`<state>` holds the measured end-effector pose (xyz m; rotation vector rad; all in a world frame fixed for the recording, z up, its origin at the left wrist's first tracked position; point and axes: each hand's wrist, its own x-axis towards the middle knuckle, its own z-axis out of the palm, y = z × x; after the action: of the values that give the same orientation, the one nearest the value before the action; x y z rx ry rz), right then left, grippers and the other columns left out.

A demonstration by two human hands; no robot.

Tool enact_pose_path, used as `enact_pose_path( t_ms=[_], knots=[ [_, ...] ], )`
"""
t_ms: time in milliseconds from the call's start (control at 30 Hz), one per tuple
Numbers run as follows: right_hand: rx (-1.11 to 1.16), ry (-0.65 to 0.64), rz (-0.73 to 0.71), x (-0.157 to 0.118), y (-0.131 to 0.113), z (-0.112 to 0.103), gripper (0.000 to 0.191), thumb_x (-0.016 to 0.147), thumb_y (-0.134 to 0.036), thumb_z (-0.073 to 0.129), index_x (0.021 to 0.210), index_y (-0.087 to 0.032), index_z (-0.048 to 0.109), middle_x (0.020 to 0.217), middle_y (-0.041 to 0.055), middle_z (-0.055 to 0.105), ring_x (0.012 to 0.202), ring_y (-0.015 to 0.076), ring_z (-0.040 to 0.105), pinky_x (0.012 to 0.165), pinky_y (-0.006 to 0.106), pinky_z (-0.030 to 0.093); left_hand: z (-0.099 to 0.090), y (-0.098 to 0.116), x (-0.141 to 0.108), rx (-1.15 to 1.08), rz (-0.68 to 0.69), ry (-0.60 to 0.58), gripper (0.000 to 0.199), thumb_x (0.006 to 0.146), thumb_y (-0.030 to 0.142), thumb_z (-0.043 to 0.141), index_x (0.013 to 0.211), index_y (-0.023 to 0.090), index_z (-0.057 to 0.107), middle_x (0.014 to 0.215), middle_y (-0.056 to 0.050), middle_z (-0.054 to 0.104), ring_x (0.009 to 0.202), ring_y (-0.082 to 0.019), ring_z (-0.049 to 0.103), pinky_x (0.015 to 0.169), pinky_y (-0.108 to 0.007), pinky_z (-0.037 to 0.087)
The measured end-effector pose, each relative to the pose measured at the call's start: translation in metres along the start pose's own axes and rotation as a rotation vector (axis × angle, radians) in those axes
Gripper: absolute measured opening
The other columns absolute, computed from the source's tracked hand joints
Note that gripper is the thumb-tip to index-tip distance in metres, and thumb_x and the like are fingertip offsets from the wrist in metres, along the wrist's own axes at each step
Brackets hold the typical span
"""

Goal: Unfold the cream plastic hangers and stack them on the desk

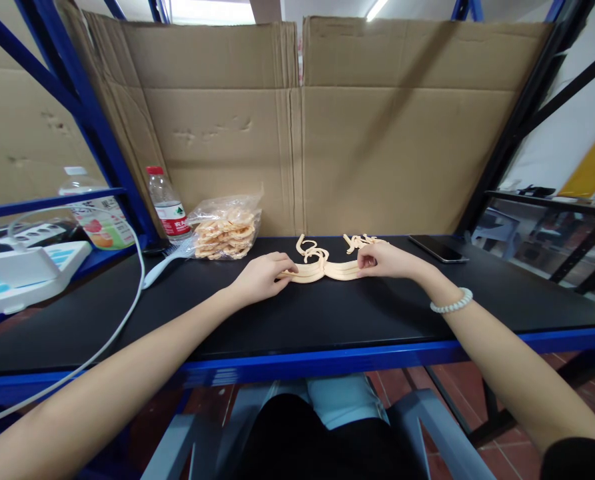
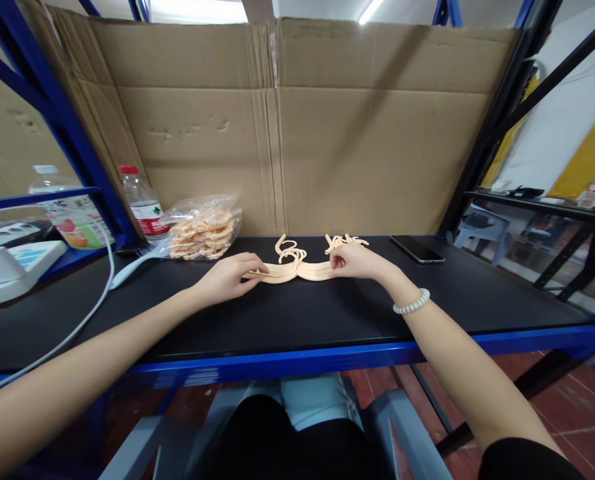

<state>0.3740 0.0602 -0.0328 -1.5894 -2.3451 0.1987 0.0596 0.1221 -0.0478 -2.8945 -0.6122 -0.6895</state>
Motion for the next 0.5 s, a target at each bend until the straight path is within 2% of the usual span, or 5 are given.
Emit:
enact_pose_path(
  t_ms=[200, 367, 500],
  knots=[
    [-0.017, 0.02, -0.023, -0.001, -0.003, -0.002, 0.014, 0.077, -0.027, 0.064, 0.071, -0.015, 0.06, 0.071, 0.0021, 0.061, 0.064, 0.0137, 0.055, 0.06, 0.024, 0.039, -0.001, 0.002, 0.001, 0.005, -0.016, -0.006, 0.018, 0.084, 0.019, 0.048, 0.094, 0.018, 0.063, 0.094, -0.004, 0.062, 0.09, -0.017, 0.059, 0.078, -0.026, 0.047],
    [-0.038, 0.099, -0.021, 0.0, -0.004, 0.0, 0.015, 0.079, -0.027, 0.061, 0.07, -0.015, 0.059, 0.068, 0.0026, 0.061, 0.061, 0.0132, 0.055, 0.057, 0.023, 0.037, -0.004, 0.002, -0.001, 0.029, -0.051, 0.018, 0.018, 0.083, 0.02, 0.049, 0.093, 0.018, 0.063, 0.095, -0.005, 0.063, 0.089, -0.018, 0.059, 0.076, -0.027, 0.046],
    [-0.027, 0.188, -0.016, 0.018, -0.004, 0.004, 0.009, 0.078, -0.023, 0.061, 0.075, -0.015, 0.062, 0.07, 0.0024, 0.063, 0.063, 0.013, 0.056, 0.059, 0.023, 0.039, -0.011, -0.006, 0.008, 0.06, -0.119, 0.025, 0.02, 0.081, 0.022, 0.05, 0.096, 0.018, 0.063, 0.097, -0.005, 0.064, 0.09, -0.019, 0.06, 0.077, -0.028, 0.046]
  ],
)
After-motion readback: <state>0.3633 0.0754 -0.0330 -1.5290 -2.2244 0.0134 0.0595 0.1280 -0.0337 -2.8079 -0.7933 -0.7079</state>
